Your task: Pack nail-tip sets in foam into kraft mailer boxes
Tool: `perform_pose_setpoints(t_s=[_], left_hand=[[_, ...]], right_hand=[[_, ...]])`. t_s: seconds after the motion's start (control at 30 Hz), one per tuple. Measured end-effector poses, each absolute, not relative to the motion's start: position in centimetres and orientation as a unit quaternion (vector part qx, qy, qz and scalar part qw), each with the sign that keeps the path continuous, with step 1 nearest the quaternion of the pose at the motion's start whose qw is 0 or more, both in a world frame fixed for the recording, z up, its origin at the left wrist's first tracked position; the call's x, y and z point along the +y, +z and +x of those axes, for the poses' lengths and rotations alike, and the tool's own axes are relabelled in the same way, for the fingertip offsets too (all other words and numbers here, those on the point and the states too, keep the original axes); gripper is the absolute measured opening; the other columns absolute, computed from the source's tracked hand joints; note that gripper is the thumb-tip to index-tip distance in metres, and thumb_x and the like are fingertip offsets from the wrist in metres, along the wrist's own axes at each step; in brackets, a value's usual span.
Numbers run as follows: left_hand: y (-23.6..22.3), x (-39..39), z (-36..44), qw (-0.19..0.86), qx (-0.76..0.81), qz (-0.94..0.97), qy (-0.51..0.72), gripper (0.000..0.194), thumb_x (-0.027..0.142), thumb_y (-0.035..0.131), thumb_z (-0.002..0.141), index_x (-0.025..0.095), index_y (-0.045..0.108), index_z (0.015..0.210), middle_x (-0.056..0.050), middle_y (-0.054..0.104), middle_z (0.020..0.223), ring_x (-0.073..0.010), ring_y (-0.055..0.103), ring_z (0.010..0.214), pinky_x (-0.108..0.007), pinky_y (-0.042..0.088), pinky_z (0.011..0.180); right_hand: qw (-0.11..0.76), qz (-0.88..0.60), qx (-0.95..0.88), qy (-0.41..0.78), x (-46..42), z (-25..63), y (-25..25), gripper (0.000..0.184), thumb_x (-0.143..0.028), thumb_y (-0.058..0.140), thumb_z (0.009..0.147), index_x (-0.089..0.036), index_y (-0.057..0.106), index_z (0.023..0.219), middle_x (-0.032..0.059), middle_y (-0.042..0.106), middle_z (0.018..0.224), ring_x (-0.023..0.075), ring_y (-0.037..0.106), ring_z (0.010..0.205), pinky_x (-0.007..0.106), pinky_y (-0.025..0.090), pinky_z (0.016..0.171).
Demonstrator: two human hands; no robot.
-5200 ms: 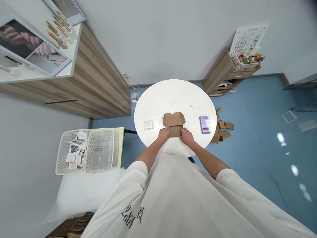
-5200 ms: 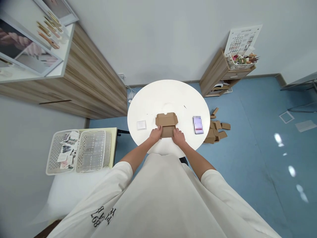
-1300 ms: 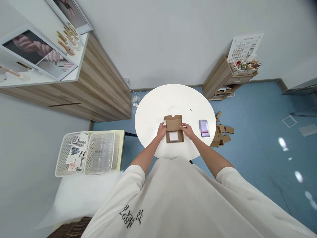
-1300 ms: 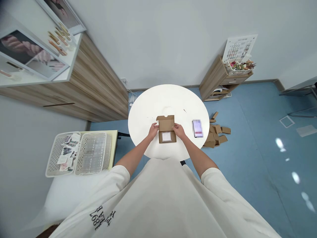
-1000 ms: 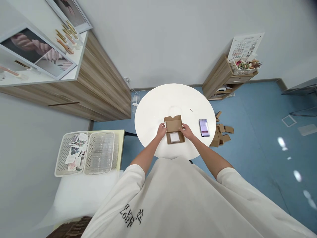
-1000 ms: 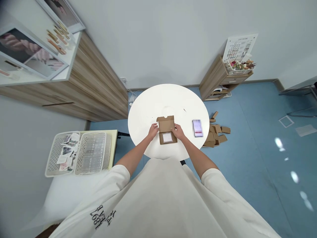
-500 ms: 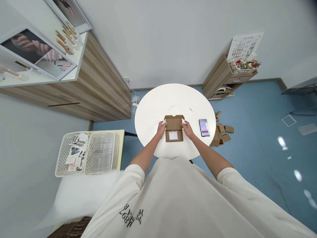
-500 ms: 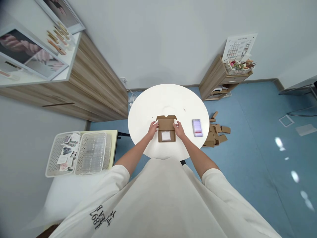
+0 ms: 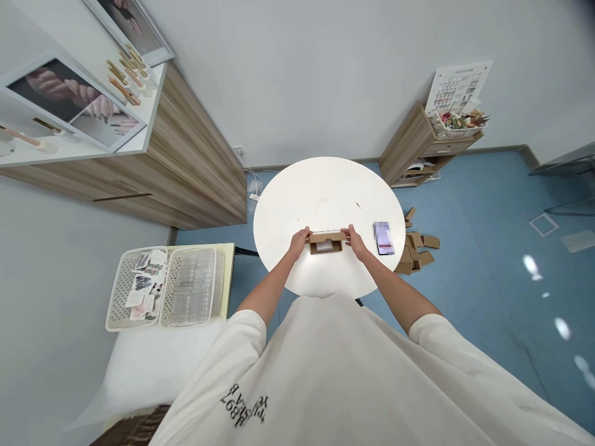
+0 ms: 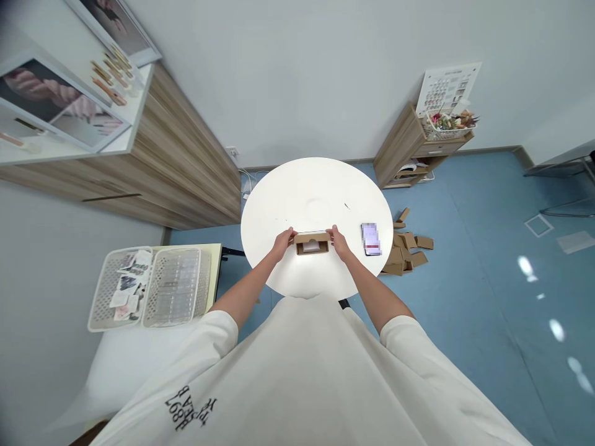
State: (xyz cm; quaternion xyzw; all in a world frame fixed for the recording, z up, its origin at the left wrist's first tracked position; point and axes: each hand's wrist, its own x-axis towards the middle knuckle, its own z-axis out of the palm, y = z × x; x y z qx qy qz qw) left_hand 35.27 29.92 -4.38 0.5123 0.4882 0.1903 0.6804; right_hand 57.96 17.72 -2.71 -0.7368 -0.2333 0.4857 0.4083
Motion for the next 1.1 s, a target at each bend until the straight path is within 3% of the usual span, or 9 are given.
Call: perform_pose_setpoints(t_s=[0.13, 0.27, 0.4, 0.53, 0.77, 0.97, 1.1], left_hand=[[-5.7, 28.6, 34.0, 0.611, 0.491, 0.6, 0.161, 0.03, 0.049, 0.059, 0.091, 0.022, 0.071, 0.094, -0.007, 0.072, 0.111, -0.0242, 0.064, 0.109, -0.038, 0.048, 0.1], [-6.6, 26.6, 33.2, 0.527, 0.469, 0.696, 0.132, 0.02, 0.033, 0.061, 0.089, 0.024, 0.072, 0.103, -0.008, 0.067, 0.123, -0.0267, 0.059, 0.12, -0.043, 0.041, 0.11], [-6.7, 24.4, 32.8, 0.46, 0.461, 0.748, 0.123, 0.026, 0.028, 0.061, 0.088, 0.024, 0.07, 0.113, -0.009, 0.055, 0.142, -0.0292, 0.045, 0.138, -0.046, 0.032, 0.119], [-6.4, 23.2, 32.4, 0.445, 0.482, 0.752, 0.069, 0.032, 0.026, 0.063, 0.086, 0.027, 0.069, 0.117, -0.01, 0.053, 0.144, -0.032, 0.038, 0.143, -0.05, 0.029, 0.12], [-6.7, 22.8, 31.9, 0.421, 0.458, 0.783, 0.027, 0.041, 0.021, 0.063, 0.084, 0.028, 0.065, 0.125, -0.01, 0.053, 0.144, -0.0331, 0.038, 0.143, -0.05, 0.026, 0.119], [-5.7, 23.0, 32.2, 0.462, 0.464, 0.753, 0.064, 0.06, 0.024, 0.068, 0.08, 0.028, 0.054, 0.138, -0.011, 0.06, 0.137, -0.0338, 0.044, 0.138, -0.05, 0.025, 0.119], [-5.1, 23.6, 32.9, 0.452, 0.48, 0.748, 0.078, 0.055, 0.025, 0.068, 0.078, 0.027, 0.056, 0.132, -0.013, 0.055, 0.142, -0.034, 0.044, 0.138, -0.048, 0.025, 0.118]], right_hand=[[0.379, -0.743, -0.269, 0.482, 16.4, 57.1, -3.5, 0.069, -0.073, 0.031, 0.095, -0.021, 0.071, 0.116, 0.0085, 0.07, 0.123, 0.0258, 0.063, 0.114, 0.039, 0.049, 0.101], [0.325, -0.762, -0.355, 0.433, 14.7, 56.0, -4.5, 0.048, -0.062, 0.049, 0.093, -0.025, 0.07, 0.116, 0.0068, 0.062, 0.136, 0.0253, 0.055, 0.127, 0.042, 0.04, 0.112], [0.285, -0.771, -0.424, 0.38, 13.1, 55.2, -5.5, 0.041, -0.049, 0.057, 0.092, -0.025, 0.068, 0.122, 0.0097, 0.047, 0.151, 0.026, 0.039, 0.144, 0.043, 0.031, 0.12], [0.242, -0.779, -0.441, 0.374, 12.3, 55.1, -6.2, 0.041, -0.045, 0.057, 0.093, -0.024, 0.067, 0.127, 0.0101, 0.042, 0.155, 0.03, 0.036, 0.145, 0.048, 0.029, 0.121], [0.196, -0.779, -0.466, 0.372, 12.4, 55.1, -6.8, 0.042, -0.04, 0.058, 0.091, -0.026, 0.066, 0.13, 0.0078, 0.049, 0.153, 0.0334, 0.043, 0.141, 0.051, 0.033, 0.117], [0.218, -0.779, -0.452, 0.377, 12.8, 55.1, -5.4, 0.053, -0.039, 0.057, 0.09, -0.025, 0.056, 0.142, 0.0083, 0.058, 0.144, 0.0307, 0.051, 0.134, 0.049, 0.038, 0.114], [0.221, -0.792, -0.443, 0.357, 13.3, 55.3, -5.2, 0.051, -0.036, 0.059, 0.088, -0.026, 0.058, 0.139, 0.0077, 0.059, 0.143, 0.0306, 0.05, 0.134, 0.048, 0.037, 0.114]])
